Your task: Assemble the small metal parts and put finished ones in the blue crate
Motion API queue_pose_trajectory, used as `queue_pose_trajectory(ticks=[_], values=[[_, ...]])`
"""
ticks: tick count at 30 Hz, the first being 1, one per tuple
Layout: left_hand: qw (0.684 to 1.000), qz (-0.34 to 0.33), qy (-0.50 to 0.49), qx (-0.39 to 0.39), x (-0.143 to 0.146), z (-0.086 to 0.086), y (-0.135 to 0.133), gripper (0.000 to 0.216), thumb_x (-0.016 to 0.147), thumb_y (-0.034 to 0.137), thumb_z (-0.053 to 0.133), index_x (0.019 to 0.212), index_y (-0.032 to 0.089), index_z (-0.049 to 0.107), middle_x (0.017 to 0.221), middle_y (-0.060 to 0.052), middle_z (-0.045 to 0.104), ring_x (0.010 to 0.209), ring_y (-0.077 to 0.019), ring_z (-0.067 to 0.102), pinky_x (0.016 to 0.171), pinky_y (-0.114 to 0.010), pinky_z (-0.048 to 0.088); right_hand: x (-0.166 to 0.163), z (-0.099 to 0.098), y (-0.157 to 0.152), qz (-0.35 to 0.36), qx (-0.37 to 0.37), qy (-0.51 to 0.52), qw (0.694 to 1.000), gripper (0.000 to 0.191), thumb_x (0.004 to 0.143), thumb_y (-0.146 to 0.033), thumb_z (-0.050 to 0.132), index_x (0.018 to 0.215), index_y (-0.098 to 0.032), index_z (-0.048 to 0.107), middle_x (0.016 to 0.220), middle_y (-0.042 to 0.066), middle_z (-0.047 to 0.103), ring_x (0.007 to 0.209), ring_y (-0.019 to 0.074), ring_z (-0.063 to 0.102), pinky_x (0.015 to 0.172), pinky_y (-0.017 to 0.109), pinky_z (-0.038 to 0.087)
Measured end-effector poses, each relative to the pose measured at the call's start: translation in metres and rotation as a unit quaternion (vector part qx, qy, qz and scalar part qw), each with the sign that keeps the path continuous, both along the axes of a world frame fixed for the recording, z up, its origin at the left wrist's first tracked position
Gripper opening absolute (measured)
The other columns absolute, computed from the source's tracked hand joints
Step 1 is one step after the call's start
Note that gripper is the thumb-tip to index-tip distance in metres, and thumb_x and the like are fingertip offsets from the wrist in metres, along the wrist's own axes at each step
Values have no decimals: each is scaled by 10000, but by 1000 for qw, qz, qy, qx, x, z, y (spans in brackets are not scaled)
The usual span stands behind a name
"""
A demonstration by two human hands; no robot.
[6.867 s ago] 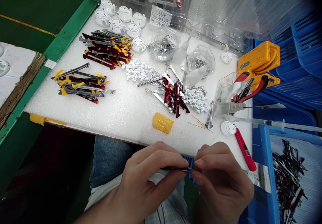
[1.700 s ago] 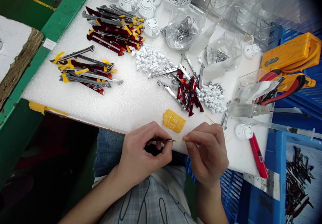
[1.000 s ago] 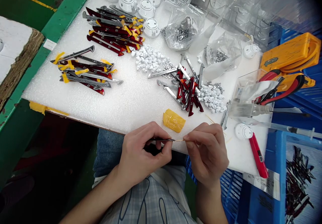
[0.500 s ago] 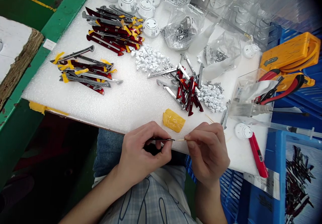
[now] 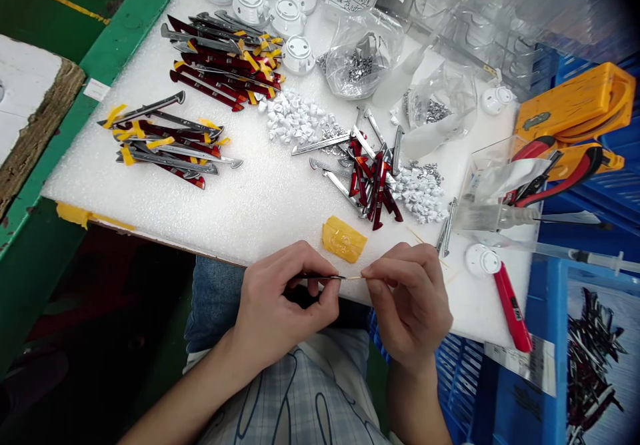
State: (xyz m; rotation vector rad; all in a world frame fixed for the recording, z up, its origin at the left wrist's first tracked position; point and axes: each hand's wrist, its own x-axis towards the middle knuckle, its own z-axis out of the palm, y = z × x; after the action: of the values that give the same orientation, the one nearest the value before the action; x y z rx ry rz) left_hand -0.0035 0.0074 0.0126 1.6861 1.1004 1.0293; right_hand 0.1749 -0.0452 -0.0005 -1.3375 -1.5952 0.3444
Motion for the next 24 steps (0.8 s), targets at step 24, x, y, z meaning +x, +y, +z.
queue_pose_trajectory(ticks=[24], values=[[1000, 10, -3, -11, 2, 0, -1, 174, 843, 89, 643, 752, 228, 696, 639, 81, 691, 513, -69, 649, 518, -122, 512, 28, -1, -24, -226, -92, -122, 962, 85, 1090, -264, 764, 1022, -247, 811, 979, 27, 705, 891, 211, 671, 769, 350, 521]])
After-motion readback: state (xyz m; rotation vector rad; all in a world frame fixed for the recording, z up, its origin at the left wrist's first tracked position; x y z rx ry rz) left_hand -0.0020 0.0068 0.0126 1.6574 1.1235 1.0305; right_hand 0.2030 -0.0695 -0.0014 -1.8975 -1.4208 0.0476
